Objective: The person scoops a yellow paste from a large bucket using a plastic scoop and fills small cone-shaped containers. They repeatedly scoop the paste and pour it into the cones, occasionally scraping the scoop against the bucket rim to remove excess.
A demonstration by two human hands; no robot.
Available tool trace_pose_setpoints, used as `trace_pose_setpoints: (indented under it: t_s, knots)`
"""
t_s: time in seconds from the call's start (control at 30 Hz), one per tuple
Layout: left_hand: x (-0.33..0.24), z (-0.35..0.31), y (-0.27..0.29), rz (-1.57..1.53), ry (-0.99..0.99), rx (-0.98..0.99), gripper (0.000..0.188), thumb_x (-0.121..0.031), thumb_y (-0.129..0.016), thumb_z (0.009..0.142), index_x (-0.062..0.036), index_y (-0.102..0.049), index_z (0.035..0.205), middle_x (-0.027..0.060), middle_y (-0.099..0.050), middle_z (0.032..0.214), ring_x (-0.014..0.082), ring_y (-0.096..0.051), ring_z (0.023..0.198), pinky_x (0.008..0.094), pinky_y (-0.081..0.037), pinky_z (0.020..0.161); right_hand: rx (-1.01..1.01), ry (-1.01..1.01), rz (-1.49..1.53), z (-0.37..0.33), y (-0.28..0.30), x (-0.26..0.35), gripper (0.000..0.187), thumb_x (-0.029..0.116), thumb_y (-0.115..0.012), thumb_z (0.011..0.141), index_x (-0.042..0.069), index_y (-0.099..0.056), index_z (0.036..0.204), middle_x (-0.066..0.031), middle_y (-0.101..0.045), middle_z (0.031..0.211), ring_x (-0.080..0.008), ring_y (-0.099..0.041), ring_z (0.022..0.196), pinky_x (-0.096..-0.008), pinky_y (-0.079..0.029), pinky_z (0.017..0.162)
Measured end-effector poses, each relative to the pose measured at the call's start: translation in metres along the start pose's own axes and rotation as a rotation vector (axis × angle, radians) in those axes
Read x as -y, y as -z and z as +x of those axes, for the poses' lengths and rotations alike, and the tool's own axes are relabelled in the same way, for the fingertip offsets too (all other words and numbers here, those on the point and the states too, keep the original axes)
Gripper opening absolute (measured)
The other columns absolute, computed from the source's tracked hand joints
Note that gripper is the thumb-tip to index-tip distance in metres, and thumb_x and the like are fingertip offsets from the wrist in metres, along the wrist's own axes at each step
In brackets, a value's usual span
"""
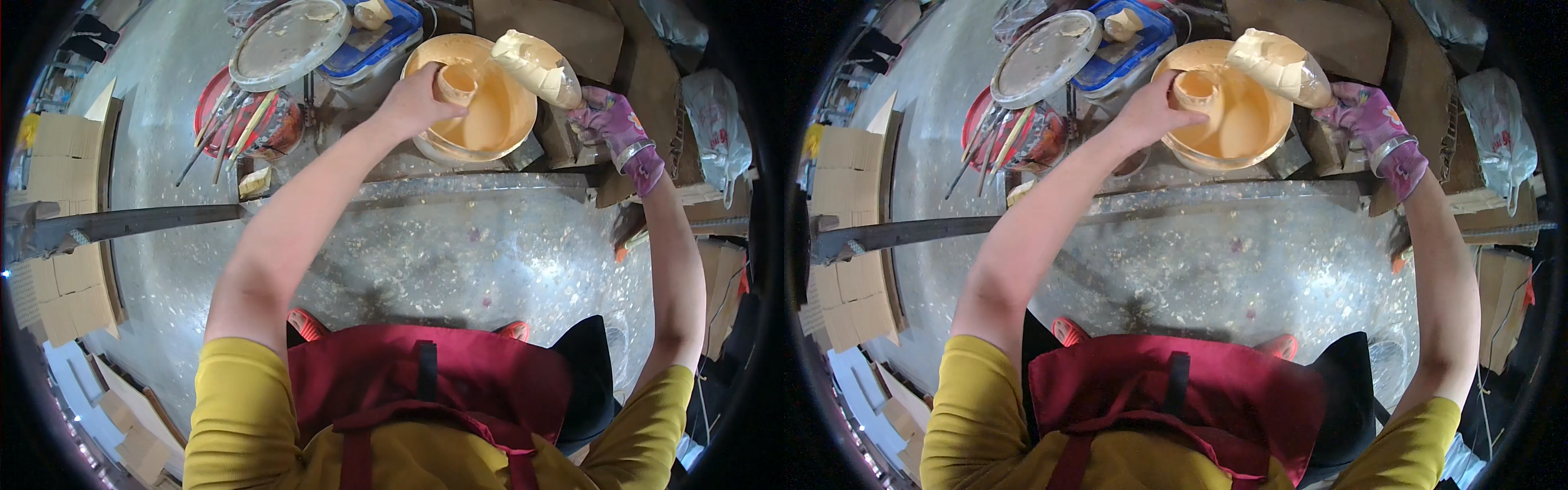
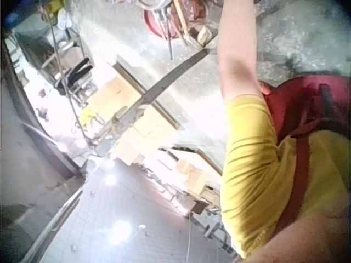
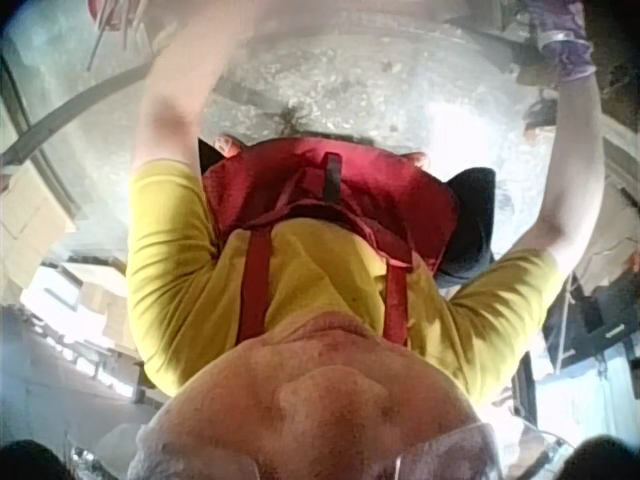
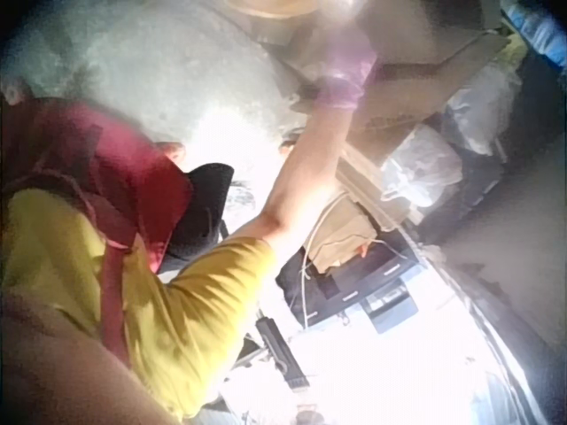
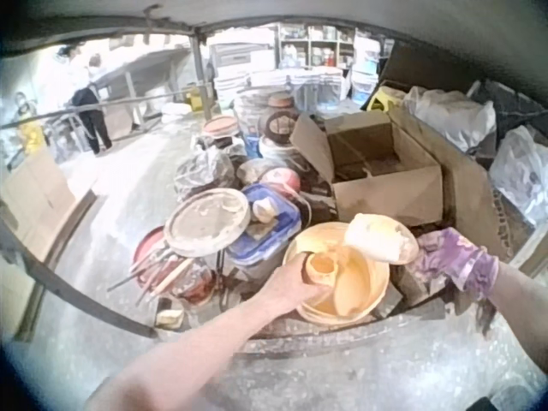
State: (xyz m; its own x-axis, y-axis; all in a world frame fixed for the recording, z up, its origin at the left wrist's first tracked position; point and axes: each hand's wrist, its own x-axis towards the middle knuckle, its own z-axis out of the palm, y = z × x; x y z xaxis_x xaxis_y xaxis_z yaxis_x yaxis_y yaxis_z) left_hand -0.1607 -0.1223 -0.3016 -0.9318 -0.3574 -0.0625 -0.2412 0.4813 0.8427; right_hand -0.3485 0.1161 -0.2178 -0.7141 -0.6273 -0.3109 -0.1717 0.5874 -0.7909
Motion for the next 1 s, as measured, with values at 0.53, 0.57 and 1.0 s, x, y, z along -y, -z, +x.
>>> trace_pose_setpoints:
  t_s: [0.53,0.57,1.0]
  knots:
    - [0.006,-0.042,0.053,-0.205,0.009,-0.034,0.065,-0.022,-0.078,0.076,-0.0025,-0.046,0.129,0.0081,-0.060,0.119,0.0148,-0.056,0.108,0.0299,-0.043,0.096,0.086,0.380,-1.417,0.073,-0.115,0.009,0.016,0.013,-0.056,0.084,0.007,-0.070,0.088,-0.0148,-0.068,0.092,-0.0299,-0.067,0.085,-0.0377,-0.055,0.072]
    - [0.006,-0.044,0.054,-0.202,0.013,-0.035,0.065,-0.020,-0.078,0.075,-0.0008,-0.046,0.128,0.0101,-0.060,0.118,0.0163,-0.057,0.108,0.0303,-0.044,0.096,0.072,0.342,-1.322,0.079,-0.120,0.000,0.016,0.014,-0.056,0.084,0.007,-0.070,0.089,-0.0151,-0.068,0.092,-0.0301,-0.067,0.085,-0.0381,-0.054,0.072]
    - [0.004,-0.048,0.058,-0.220,0.039,-0.041,0.066,-0.017,-0.078,0.075,-0.0011,-0.045,0.130,0.0095,-0.059,0.119,0.0155,-0.057,0.109,0.0296,-0.044,0.096,0.181,0.197,-0.637,0.105,-0.128,-0.051,0.041,0.007,-0.076,0.069,0.008,-0.066,0.109,-0.0136,-0.068,0.098,-0.0278,-0.066,0.091,-0.0348,-0.052,0.082]
